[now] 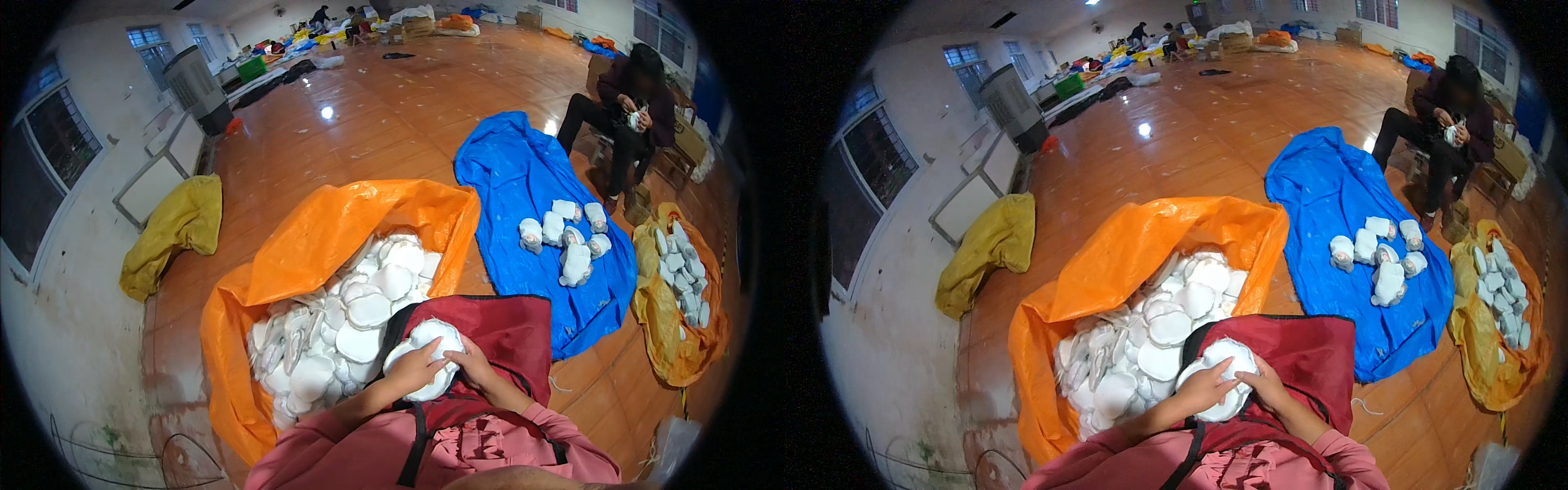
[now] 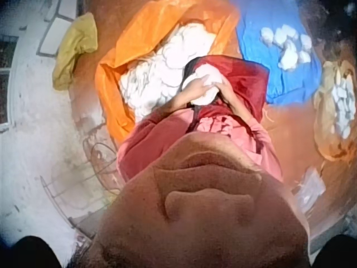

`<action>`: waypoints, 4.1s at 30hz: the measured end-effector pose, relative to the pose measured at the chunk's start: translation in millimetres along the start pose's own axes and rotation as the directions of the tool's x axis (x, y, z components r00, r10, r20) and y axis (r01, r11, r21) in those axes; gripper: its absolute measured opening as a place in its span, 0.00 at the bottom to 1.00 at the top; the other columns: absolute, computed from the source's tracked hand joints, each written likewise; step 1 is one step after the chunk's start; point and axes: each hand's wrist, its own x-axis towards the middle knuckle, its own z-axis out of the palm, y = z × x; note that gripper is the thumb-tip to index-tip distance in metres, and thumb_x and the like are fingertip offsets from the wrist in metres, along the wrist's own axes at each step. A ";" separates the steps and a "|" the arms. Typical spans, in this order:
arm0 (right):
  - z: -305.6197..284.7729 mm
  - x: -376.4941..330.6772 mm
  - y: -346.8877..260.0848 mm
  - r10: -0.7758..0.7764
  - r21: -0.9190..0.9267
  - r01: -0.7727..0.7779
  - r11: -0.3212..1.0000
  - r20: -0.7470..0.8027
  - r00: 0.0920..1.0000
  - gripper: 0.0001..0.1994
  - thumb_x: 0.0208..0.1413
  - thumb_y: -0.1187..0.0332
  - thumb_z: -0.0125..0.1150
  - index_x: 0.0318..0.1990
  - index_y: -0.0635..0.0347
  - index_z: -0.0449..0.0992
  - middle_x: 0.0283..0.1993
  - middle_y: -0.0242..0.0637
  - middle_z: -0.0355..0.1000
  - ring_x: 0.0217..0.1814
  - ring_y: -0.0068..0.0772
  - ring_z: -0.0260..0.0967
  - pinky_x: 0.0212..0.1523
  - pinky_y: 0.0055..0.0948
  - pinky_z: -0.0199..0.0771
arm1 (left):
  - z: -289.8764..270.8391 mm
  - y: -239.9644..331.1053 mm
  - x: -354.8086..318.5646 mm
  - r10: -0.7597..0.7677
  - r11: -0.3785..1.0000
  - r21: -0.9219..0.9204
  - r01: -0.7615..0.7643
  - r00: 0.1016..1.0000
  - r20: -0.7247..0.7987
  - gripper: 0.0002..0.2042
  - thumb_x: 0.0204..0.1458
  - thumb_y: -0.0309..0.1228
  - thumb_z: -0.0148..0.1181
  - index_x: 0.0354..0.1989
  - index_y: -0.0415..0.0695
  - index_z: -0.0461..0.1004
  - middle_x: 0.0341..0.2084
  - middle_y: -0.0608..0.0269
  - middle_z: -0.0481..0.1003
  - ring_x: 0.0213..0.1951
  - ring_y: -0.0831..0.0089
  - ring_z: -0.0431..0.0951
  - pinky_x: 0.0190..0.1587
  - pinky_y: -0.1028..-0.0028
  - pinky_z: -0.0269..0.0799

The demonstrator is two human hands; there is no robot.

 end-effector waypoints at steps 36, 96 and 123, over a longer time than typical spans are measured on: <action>21.1 11.7 -40.7 -0.148 0.002 0.149 0.989 -0.092 0.985 0.38 0.60 0.60 0.60 0.71 0.62 0.46 0.72 0.46 0.51 0.72 0.38 0.53 0.68 0.37 0.57 | -6.8 12.9 8.0 0.106 0.979 -0.069 -0.192 0.766 -0.634 0.21 0.51 0.28 0.63 0.54 0.38 0.72 0.44 0.45 0.77 0.46 0.54 0.79 0.48 0.65 0.74; 4.4 12.8 -20.2 -0.018 0.263 0.128 0.956 -0.384 0.923 0.23 0.67 0.63 0.49 0.63 0.68 0.59 0.59 0.45 0.68 0.59 0.36 0.68 0.58 0.34 0.70 | -0.6 -9.5 0.7 -0.016 0.883 -0.371 -0.287 0.771 -0.636 0.10 0.53 0.24 0.61 0.43 0.35 0.77 0.40 0.56 0.77 0.40 0.70 0.79 0.42 0.73 0.76; -16.7 7.9 -1.2 -0.008 0.495 -0.032 0.868 0.077 0.997 0.28 0.66 0.56 0.47 0.67 0.64 0.57 0.60 0.44 0.69 0.56 0.38 0.72 0.57 0.37 0.73 | -32.5 33.2 12.6 -0.175 0.451 -0.890 -0.065 0.972 -0.159 0.07 0.59 0.32 0.58 0.42 0.46 0.69 0.32 0.67 0.76 0.35 0.78 0.75 0.40 0.76 0.73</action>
